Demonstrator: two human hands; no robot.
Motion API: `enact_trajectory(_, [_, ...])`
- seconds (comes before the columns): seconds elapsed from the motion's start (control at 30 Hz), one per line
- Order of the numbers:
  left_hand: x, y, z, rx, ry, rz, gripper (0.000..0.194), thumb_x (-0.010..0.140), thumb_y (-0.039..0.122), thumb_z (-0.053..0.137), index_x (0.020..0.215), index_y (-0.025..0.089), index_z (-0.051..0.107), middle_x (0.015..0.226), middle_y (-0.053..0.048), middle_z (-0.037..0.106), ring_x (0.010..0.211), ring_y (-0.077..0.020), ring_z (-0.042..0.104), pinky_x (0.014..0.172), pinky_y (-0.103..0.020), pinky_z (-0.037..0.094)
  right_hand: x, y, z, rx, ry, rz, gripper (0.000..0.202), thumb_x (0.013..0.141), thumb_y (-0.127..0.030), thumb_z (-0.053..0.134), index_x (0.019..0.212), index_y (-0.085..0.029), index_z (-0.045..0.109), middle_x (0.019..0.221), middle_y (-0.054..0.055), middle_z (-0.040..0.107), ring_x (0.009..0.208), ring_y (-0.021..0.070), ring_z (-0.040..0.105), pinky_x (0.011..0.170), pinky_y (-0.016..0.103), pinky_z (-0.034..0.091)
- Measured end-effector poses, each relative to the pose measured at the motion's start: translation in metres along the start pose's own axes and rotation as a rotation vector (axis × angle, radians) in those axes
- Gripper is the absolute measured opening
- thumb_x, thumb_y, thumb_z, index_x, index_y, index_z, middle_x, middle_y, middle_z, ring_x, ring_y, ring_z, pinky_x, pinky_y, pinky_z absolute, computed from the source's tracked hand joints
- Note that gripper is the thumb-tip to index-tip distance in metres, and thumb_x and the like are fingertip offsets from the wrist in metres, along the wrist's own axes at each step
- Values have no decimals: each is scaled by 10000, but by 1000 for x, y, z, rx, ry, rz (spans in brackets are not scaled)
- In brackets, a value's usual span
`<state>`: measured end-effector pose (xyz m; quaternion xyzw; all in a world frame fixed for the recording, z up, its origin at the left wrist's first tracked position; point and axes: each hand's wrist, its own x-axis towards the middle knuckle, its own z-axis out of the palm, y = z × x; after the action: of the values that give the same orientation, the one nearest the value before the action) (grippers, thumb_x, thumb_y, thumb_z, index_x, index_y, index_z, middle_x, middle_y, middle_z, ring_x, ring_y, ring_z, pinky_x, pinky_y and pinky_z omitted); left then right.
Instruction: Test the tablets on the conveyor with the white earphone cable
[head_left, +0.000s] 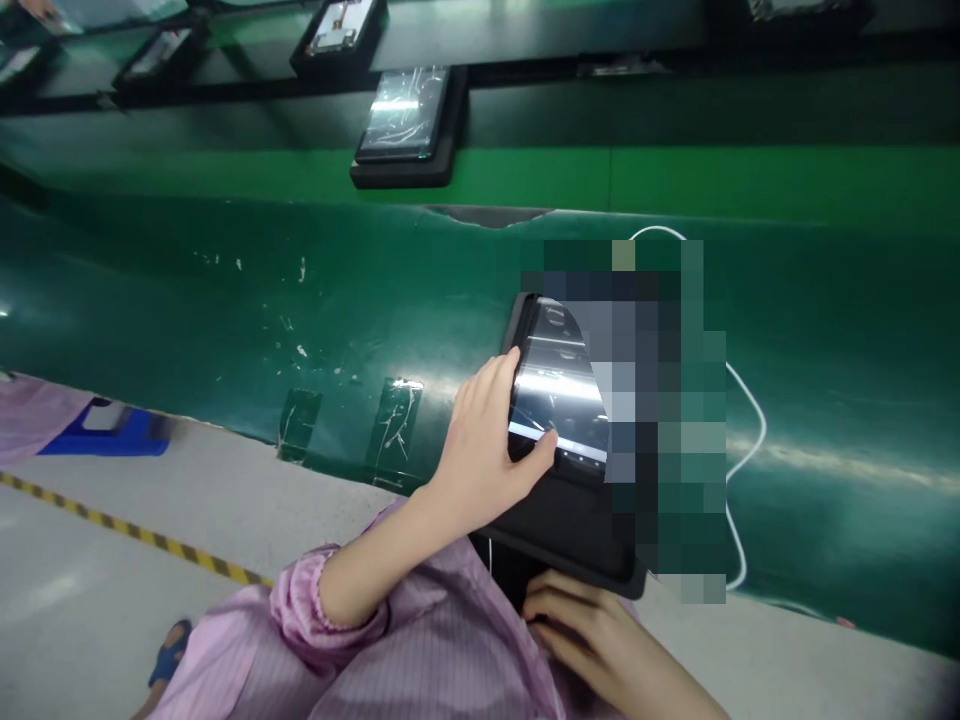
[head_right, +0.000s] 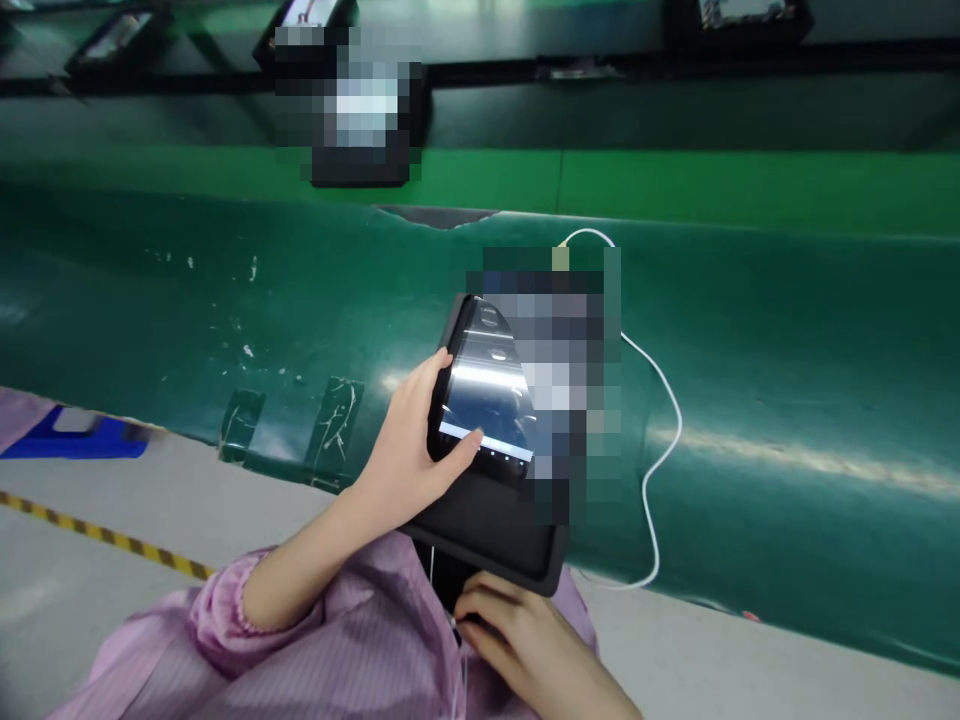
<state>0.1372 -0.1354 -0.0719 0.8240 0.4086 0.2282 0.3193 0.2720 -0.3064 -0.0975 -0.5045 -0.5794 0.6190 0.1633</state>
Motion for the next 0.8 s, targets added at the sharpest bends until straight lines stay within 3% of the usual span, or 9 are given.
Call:
enact_trajectory(0.2, [0, 1, 1, 25, 15, 20, 714, 914, 388, 538, 1505, 186, 191, 1503, -196, 420, 1425, -328, 382, 1146, -543, 346, 8, 5, 12, -67, 28, -49, 348, 919, -207, 622, 1263, -265, 623, 1284, 79, 648, 1163, 217, 643, 980, 298, 522])
enact_trajectory(0.3, [1, 1, 1, 43, 23, 23, 720, 916, 402, 540, 1507, 191, 187, 1501, -194, 421, 1419, -325, 392, 1141, -533, 356, 15, 10, 18, -69, 57, -181, 278, 1015, -246, 438, 1096, -235, 704, 1133, 80, 693, 999, 182, 703, 909, 264, 551])
enact_trajectory(0.43, [1, 2, 1, 59, 3, 24, 747, 916, 412, 549, 1515, 182, 168, 1514, -200, 406, 1427, -336, 378, 1143, -537, 350, 18, 18, 22, 1, 167, -117, 281, 1023, -343, 451, 999, -229, 707, 1027, 46, 732, 938, 164, 718, 895, 229, 551])
enact_trajectory(0.53, [1, 2, 0, 56, -6, 21, 746, 928, 424, 541, 1520, 183, 157, 1520, -202, 399, 1430, -338, 373, 1147, -539, 345, 18, 27, 25, -65, 246, -99, 280, 1014, -355, 458, 1018, -238, 713, 1003, 43, 755, 913, 183, 735, 856, 250, 579])
enact_trajectory(0.67, [0, 2, -1, 23, 4, 45, 693, 972, 436, 458, 1523, 160, 140, 1507, -219, 408, 1431, -332, 375, 1153, -544, 335, 17, 31, 28, -299, 527, -144, 317, 1002, -378, 462, 1078, -212, 721, 941, 93, 762, 874, 248, 747, 808, 345, 617])
enact_trajectory(0.73, [-1, 2, -1, 7, -6, 47, 651, 990, 418, 418, 1521, 154, 148, 1518, -223, 394, 1446, -330, 353, 1164, -550, 317, 12, 24, 26, -298, 588, -216, 300, 1013, -348, 457, 1050, -213, 722, 896, 82, 760, 806, 227, 751, 755, 304, 625])
enact_trajectory(0.8, [-1, 4, -2, 0, -21, 33, 635, 994, 412, 410, 1519, 159, 159, 1535, -220, 375, 1458, -335, 331, 1172, -562, 300, 2, 11, 20, -197, 555, -314, 242, 1010, -289, 486, 1074, -222, 710, 919, 65, 756, 804, 190, 748, 730, 227, 612])
